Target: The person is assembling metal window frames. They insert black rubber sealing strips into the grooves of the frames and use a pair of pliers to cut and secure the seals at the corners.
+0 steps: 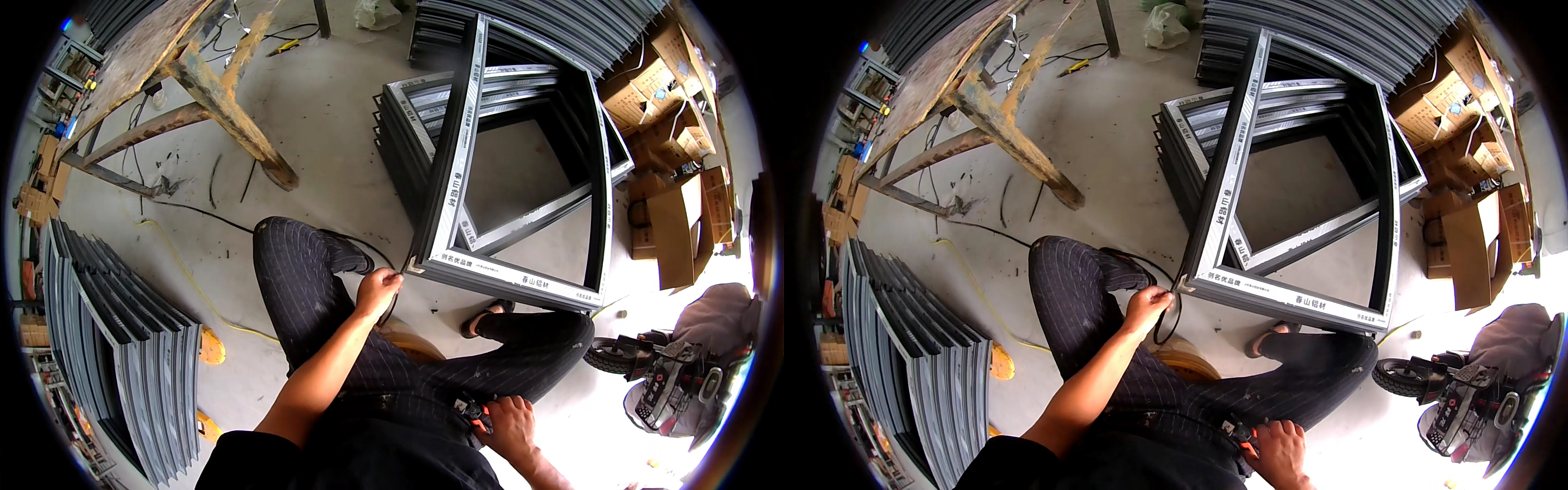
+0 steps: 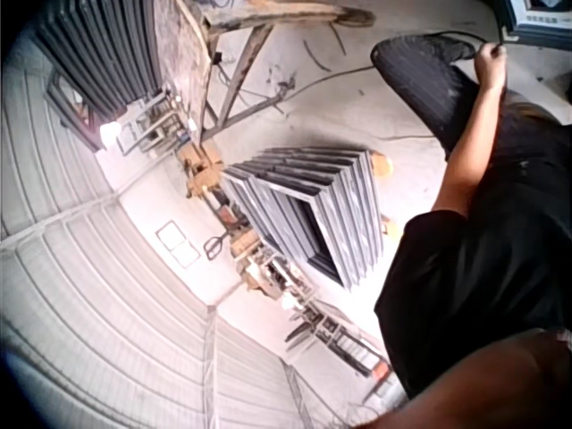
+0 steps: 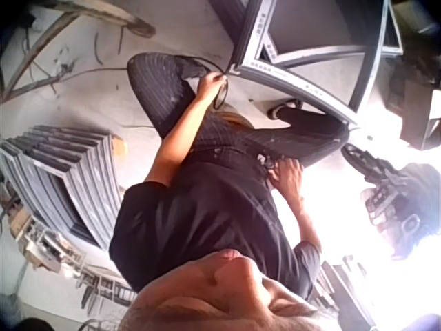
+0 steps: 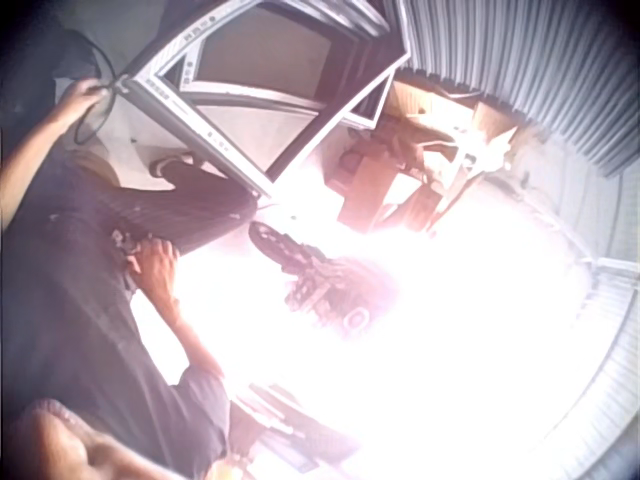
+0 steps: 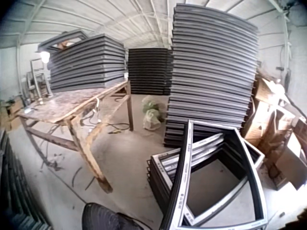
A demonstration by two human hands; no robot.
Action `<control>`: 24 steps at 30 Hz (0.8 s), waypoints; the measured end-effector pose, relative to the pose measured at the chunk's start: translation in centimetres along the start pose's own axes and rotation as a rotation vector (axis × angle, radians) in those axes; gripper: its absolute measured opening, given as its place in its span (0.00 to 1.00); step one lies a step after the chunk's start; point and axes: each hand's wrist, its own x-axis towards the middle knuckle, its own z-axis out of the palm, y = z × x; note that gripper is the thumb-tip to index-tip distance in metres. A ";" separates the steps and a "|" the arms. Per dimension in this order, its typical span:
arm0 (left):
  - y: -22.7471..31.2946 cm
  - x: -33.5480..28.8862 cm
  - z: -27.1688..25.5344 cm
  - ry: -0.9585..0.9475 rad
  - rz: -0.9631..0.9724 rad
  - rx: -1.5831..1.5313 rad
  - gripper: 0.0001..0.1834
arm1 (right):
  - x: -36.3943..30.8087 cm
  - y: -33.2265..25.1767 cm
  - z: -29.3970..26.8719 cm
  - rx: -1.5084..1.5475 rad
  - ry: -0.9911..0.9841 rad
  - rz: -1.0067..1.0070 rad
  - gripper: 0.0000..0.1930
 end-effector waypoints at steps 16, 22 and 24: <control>3.7 0.4 1.1 -0.125 -0.254 -0.263 0.10 | 23.3 -2.5 9.5 0.828 0.228 -0.117 0.33; 4.8 1.4 0.0 -0.161 -0.266 -0.058 0.10 | 25.0 -5.3 10.8 1.448 0.203 0.146 0.14; 3.6 3.3 -0.3 0.010 0.048 0.274 0.19 | 25.0 -5.2 10.5 1.518 0.290 0.122 0.08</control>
